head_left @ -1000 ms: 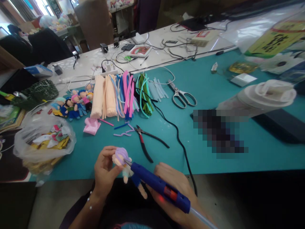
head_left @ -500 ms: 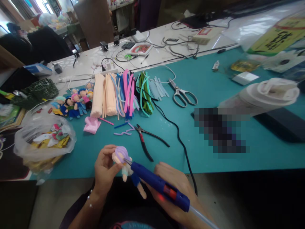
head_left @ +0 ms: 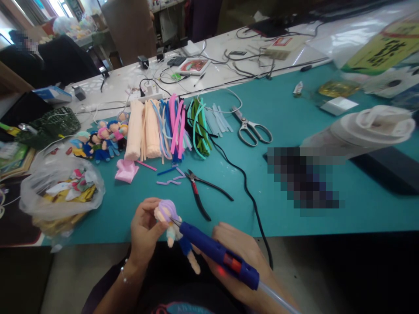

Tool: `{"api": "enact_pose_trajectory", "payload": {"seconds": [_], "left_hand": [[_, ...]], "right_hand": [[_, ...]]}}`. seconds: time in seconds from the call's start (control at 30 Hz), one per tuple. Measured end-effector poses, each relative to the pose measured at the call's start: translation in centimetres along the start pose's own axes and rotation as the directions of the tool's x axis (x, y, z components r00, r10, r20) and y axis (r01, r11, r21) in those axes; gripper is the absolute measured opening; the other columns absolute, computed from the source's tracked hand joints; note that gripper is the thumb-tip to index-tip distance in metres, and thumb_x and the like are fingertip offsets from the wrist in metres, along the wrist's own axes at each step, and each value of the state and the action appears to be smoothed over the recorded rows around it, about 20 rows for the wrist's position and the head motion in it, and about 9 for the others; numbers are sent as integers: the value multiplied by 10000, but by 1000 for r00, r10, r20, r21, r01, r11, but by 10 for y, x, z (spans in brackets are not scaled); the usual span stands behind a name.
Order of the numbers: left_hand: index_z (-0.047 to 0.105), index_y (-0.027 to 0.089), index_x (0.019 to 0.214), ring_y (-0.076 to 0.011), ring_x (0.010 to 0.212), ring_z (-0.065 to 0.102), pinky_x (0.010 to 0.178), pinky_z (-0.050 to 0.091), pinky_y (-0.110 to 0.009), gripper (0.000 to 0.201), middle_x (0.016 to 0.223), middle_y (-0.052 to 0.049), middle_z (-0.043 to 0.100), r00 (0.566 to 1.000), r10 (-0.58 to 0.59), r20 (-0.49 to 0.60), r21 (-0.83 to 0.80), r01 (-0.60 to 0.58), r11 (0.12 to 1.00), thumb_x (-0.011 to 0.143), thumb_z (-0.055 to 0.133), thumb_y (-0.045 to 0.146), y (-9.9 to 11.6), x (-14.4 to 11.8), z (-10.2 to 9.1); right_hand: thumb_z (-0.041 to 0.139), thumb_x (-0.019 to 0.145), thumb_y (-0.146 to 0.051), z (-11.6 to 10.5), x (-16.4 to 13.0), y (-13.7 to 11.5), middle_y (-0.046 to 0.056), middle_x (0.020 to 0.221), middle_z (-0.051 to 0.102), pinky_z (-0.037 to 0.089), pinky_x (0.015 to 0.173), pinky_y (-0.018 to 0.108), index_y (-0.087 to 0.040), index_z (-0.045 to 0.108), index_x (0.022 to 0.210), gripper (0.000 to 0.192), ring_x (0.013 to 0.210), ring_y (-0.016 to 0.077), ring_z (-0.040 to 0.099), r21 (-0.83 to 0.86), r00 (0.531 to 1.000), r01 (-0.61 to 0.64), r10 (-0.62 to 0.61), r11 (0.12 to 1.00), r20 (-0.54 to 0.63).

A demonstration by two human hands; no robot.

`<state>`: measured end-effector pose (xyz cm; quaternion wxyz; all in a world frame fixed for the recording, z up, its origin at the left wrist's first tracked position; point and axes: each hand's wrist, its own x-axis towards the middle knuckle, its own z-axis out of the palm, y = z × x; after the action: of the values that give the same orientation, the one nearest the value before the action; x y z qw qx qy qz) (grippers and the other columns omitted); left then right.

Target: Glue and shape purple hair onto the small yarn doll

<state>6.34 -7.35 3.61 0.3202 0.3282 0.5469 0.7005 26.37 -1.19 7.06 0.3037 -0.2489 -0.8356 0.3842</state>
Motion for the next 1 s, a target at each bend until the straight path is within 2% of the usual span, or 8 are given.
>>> {"api": "enact_pose_trajectory", "payload": {"seconds": [0.27, 0.67, 1.0], "left_hand": [[678, 182, 826, -195, 826, 696, 684, 577, -284, 305, 904, -63, 687, 1000, -18, -17, 25, 18, 1000, 637, 856, 342, 0, 0, 0], [676, 194, 834, -190, 831, 686, 683, 563, -276, 302, 911, -53, 683, 1000, -28, -14, 0, 28, 1000, 633, 862, 321, 0, 0, 0], [691, 195, 842, -196, 844, 695, 682, 571, -270, 287, 914, -58, 694, 1000, -12, -9, -12, 12, 1000, 628, 864, 277, -1, 0, 1]], "right_hand": [[510, 826, -154, 6, -4, 10, -15, 584, 485, 321, 507, 276, -238, 389, 695, 197, 558, 153, 470, 12, 998, 50, -50, 999, -34], [511, 834, -156, 7, -8, 14, -3, 621, 510, 314, 511, 274, -228, 430, 710, 164, 578, 153, 465, -22, 998, 61, -62, 998, -13], [518, 807, -140, 4, -9, 12, 11, 663, 545, 322, 522, 278, -222, 486, 759, 100, 613, 169, 495, -27, 1000, 18, -18, 999, 16]]}}
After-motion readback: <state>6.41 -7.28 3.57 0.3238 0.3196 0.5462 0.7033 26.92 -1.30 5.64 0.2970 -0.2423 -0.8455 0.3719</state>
